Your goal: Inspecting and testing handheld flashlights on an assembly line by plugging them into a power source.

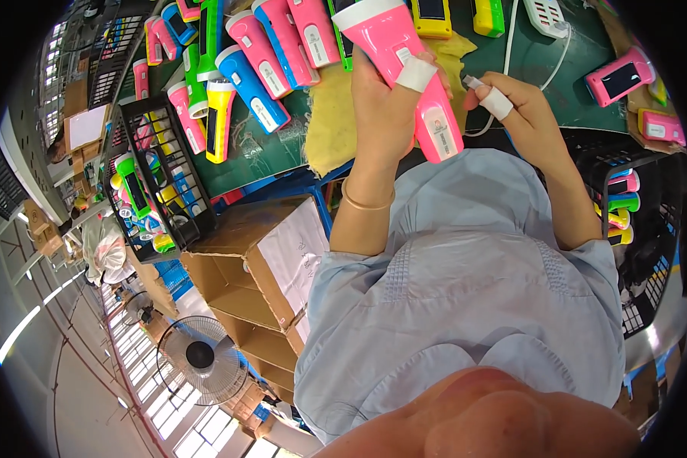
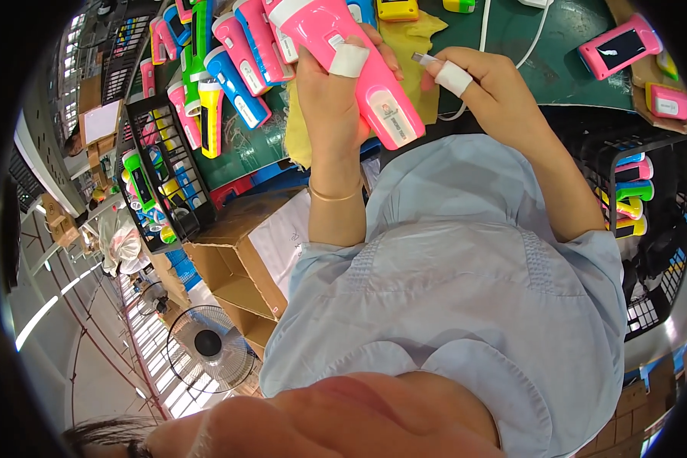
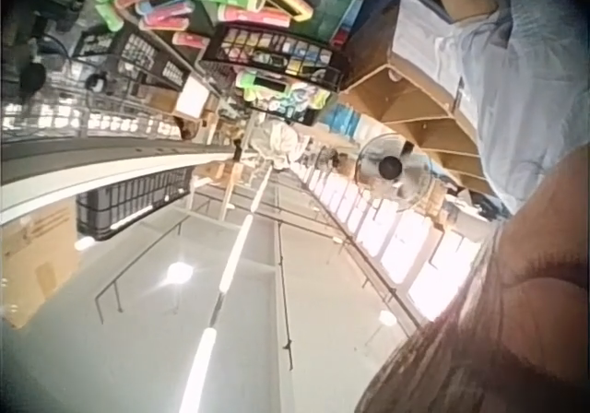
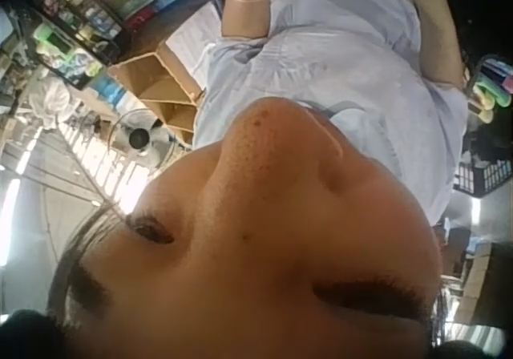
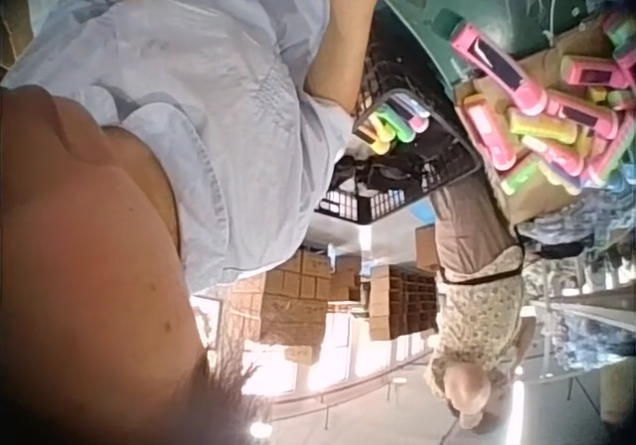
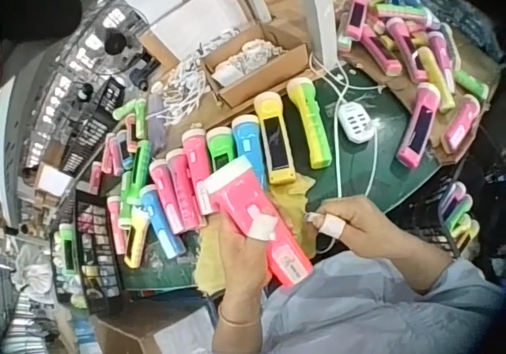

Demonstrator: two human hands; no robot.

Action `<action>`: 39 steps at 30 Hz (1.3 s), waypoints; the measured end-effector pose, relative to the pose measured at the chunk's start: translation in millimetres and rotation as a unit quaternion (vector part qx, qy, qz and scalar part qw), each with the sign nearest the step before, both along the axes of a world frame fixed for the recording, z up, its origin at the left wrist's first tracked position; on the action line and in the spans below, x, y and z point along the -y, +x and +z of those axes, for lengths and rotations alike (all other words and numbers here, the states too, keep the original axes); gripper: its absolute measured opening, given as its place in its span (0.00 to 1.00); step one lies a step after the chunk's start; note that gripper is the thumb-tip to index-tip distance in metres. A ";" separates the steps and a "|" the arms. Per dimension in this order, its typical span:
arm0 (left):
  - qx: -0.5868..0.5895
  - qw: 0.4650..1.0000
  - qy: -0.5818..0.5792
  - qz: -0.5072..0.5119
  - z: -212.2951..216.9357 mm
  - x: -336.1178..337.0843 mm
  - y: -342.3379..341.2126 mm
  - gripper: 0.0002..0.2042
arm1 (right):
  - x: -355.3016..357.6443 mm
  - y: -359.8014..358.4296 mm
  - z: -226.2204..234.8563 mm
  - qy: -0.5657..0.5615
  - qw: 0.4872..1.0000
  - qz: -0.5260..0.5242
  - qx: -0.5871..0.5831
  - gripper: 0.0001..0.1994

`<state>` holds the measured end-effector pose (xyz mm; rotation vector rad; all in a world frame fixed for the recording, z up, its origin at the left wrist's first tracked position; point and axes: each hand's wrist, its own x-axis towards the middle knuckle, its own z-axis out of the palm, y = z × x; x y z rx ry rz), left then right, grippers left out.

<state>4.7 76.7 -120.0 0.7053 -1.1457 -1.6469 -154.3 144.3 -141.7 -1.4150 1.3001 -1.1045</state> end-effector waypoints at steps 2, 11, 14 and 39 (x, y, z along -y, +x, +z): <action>0.014 1.000 -0.001 0.002 -4.6 0.6 1.8 0.09 | 1.0 2.3 5.1 -0.005 1.000 0.004 -0.004 0.12; 0.111 0.994 -0.010 -0.008 -11.1 6.0 10.5 0.19 | 8.6 6.8 22.2 -0.092 0.996 -0.002 0.005 0.11; 0.087 0.988 -0.071 -0.102 6.0 6.7 16.0 0.27 | 15.6 -1.2 28.8 -0.074 0.997 0.026 0.020 0.12; 0.358 0.901 -0.230 0.081 -0.3 -1.2 14.6 0.33 | 40.4 17.6 38.6 -0.104 0.975 0.025 -0.196 0.12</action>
